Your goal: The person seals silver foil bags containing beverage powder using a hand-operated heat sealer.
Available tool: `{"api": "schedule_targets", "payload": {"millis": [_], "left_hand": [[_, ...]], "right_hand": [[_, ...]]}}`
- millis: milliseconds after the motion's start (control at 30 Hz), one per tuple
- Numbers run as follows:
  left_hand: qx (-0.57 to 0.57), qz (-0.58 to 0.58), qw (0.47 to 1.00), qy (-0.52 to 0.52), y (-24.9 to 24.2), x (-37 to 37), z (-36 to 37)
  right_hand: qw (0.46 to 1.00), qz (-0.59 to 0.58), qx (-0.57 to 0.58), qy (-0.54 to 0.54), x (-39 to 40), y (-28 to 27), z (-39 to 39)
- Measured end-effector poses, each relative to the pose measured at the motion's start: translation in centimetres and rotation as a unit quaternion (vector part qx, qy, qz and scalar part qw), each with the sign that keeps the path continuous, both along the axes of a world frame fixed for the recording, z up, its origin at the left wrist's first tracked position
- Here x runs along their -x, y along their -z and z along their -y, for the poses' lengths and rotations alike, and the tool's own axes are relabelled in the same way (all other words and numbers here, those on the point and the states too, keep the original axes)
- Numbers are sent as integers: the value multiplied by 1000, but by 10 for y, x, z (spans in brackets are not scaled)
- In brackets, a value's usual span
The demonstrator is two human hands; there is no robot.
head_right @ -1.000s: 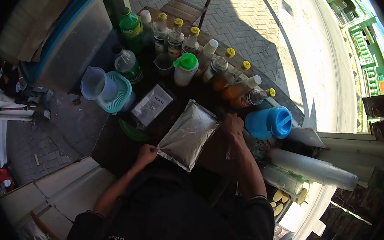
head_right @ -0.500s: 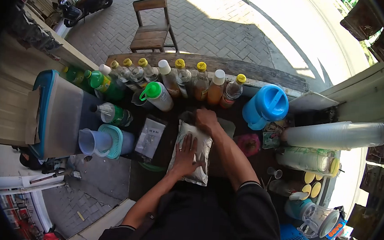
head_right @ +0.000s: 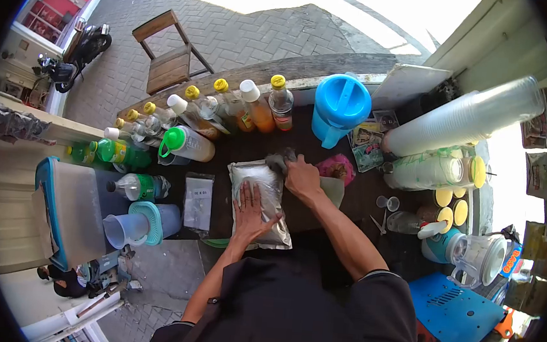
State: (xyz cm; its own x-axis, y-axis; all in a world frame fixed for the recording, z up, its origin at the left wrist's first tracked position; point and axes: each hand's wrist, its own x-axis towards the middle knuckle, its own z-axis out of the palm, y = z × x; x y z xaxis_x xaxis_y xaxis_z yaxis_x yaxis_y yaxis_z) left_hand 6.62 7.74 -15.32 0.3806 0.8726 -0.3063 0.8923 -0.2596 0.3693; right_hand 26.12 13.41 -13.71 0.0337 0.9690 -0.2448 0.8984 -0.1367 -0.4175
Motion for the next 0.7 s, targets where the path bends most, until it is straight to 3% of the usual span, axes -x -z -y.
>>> {"api": "schedule_targets", "payload": {"millis": [233, 300, 367, 467, 567, 667, 700], "left_hand": [[46, 11, 999, 22, 16, 11, -3], [30, 13, 999, 11, 18, 11, -2], [29, 15, 999, 13, 18, 8, -5], [28, -9, 999, 27, 16, 11, -3], [35, -46, 998, 29, 12, 9, -5], [23, -52, 998, 25, 10, 6, -4], [14, -46, 999, 22, 8, 8, -4]], "right_hand": [[998, -57, -5, 26, 37, -5, 142], [994, -3, 107, 18, 32, -7, 166], [992, 3, 120, 40, 25, -25, 157], [986, -97, 6, 138, 25, -59, 111], [954, -201, -100, 200, 28, -22, 44], [957, -208, -13, 202, 34, 33, 24], [959, -205, -37, 194, 42, 40, 40]]}}
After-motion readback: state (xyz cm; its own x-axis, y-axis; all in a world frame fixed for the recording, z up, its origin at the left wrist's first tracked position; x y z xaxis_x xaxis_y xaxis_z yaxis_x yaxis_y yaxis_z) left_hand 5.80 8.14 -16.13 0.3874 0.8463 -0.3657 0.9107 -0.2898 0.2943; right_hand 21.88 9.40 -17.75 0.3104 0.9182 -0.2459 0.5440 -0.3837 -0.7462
